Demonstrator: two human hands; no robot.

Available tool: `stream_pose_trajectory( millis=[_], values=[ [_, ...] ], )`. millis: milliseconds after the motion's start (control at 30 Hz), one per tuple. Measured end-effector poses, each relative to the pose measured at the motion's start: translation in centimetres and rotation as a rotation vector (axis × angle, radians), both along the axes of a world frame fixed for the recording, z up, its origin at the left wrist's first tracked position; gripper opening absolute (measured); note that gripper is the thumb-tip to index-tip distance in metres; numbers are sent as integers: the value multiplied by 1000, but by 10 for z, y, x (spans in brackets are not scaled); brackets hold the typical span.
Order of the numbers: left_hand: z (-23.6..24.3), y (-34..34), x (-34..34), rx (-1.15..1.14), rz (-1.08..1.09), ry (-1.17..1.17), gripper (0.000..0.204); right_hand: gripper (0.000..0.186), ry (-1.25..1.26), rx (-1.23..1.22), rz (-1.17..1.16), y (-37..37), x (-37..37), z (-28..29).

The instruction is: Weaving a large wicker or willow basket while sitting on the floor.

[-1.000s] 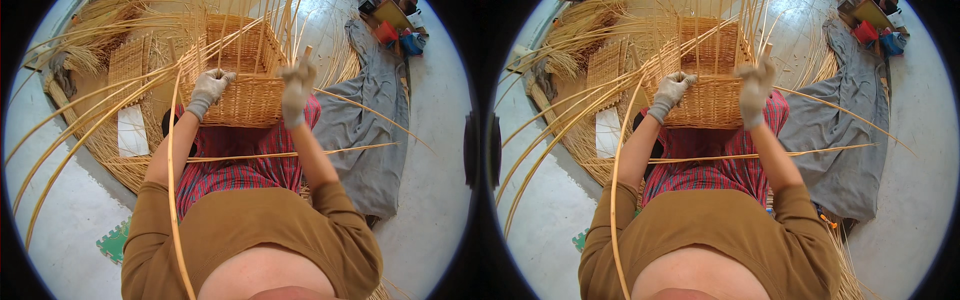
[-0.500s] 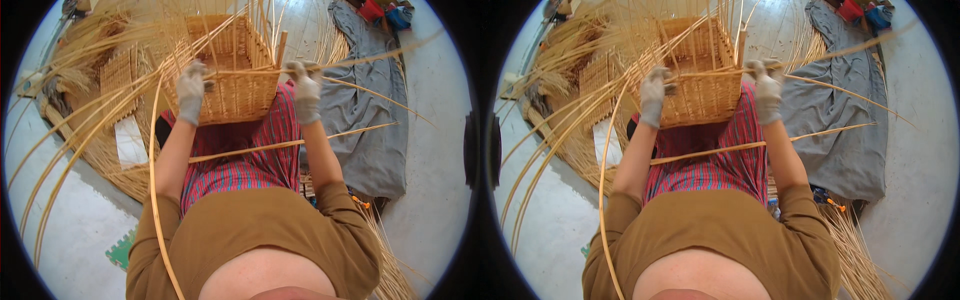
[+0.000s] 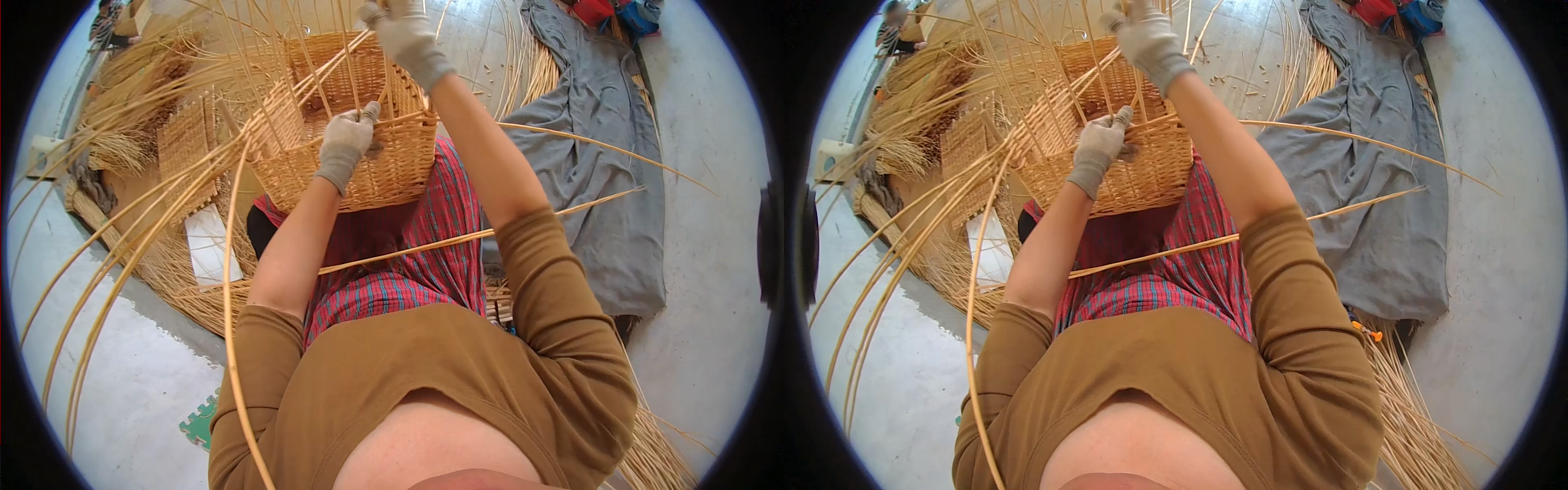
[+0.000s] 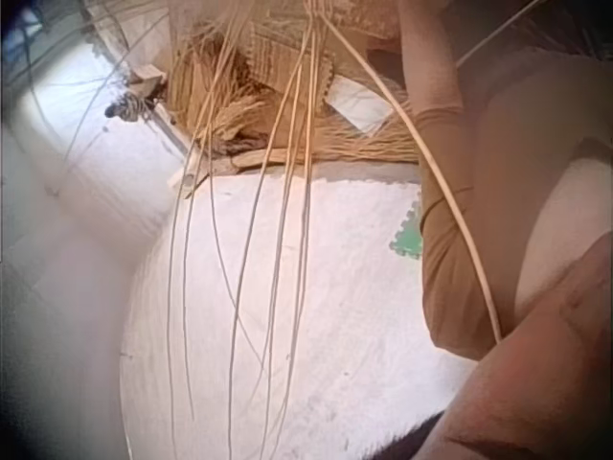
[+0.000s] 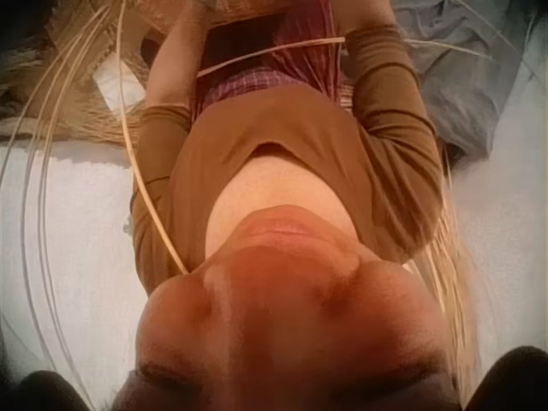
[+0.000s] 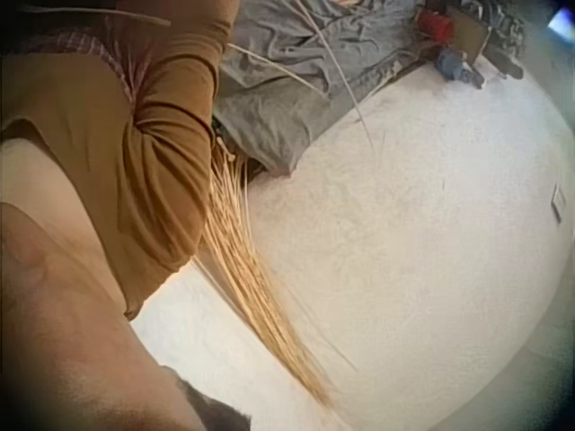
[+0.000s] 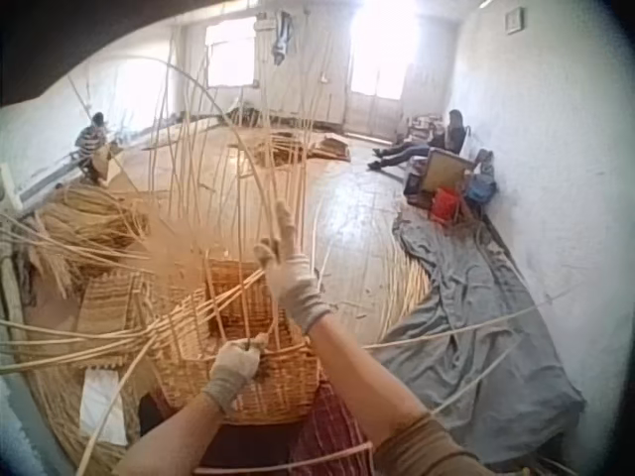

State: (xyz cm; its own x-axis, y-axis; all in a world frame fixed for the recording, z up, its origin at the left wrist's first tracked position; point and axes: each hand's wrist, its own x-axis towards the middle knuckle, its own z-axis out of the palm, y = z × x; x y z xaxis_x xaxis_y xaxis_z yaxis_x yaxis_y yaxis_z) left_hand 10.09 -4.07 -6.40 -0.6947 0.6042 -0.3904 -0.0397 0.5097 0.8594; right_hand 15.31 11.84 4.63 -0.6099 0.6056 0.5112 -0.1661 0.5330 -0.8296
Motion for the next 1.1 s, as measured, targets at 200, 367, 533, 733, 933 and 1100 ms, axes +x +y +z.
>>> stream_pose_trajectory(
  millis=[200, 367, 533, 733, 933, 1100],
  values=[
    [8, -4, 9, -46, -103, 226, 39, 35, 251, -501, -269, -37, 179, -119],
    [-9, -51, 34, 566, -71, 566, 41, 32, -371, -289, -159, -81, 191, -112],
    [-24, -171, 60, 273, -397, 637, 29, 23, -814, 178, 535, -200, 168, -110],
    [-6, -273, 26, -300, -529, 556, 19, 12, -922, 28, 129, -95, 252, -103],
    [-19, -249, 22, -206, -541, 525, 26, 17, -698, 524, -53, -51, 328, -99],
    [-17, -214, 38, -62, -401, 509, 27, 10, -929, 184, 241, -110, 309, -87]
  ],
)
